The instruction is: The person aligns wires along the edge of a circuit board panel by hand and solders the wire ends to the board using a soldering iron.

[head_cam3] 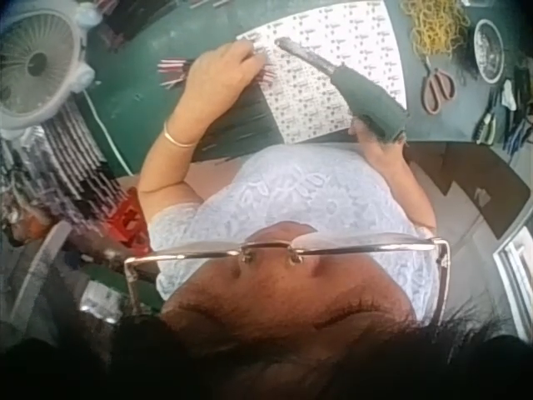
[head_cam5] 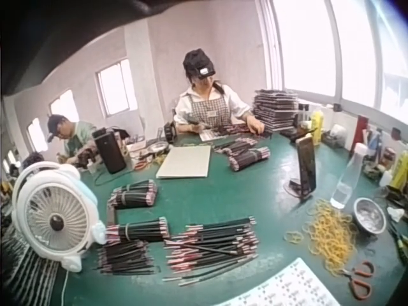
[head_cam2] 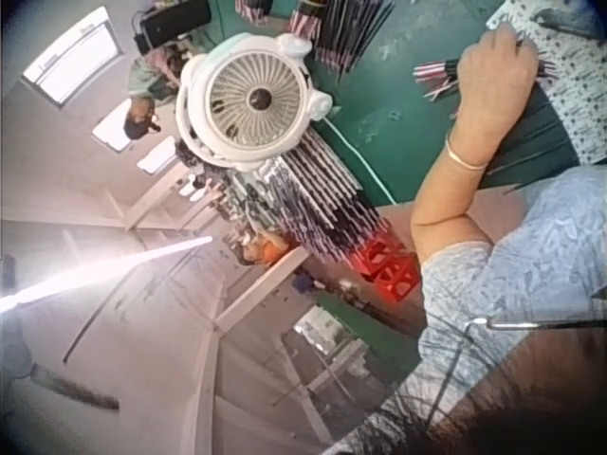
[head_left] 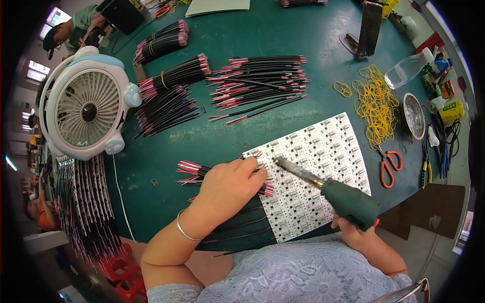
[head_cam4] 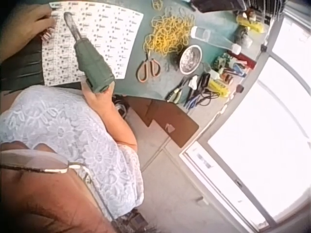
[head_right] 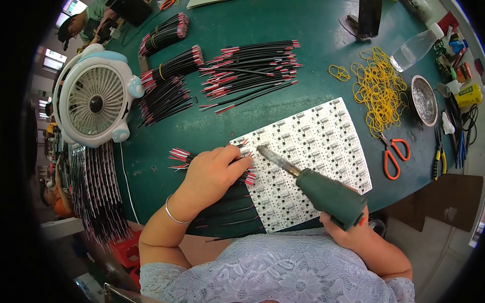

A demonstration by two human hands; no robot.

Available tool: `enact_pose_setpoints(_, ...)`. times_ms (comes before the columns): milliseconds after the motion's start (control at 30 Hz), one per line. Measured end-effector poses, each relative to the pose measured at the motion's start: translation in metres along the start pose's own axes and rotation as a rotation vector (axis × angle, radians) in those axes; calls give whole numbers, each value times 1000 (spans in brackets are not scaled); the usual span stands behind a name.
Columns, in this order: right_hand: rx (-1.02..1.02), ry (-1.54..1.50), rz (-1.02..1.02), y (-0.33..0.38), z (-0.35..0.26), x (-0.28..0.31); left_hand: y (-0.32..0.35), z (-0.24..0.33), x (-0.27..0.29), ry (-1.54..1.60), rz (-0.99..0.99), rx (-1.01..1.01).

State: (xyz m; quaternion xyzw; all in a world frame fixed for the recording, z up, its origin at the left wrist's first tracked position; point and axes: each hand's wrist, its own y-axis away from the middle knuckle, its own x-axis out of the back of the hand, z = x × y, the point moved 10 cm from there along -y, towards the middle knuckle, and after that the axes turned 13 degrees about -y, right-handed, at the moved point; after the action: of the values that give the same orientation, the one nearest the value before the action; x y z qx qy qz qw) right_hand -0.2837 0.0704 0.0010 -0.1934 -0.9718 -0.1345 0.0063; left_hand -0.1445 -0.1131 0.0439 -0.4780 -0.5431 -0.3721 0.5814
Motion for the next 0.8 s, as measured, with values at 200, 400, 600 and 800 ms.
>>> enact_pose_setpoints(200, 99, -116, -123, -2, -22, -11, 2, 2, -2, -26, -44, 11)
enact_pose_setpoints(400, 91, -89, -103, 3, -14, -2, 8, 4, 7, 80, -15, 193)
enact_pose_setpoints(600, 7, -144, -29, 10, 1, 8, 17, 10, 2, 108, 29, 166)
enact_pose_setpoints(800, 36, 130, -131, 15, 6, 4, 18, 13, 4, 138, 121, 116)
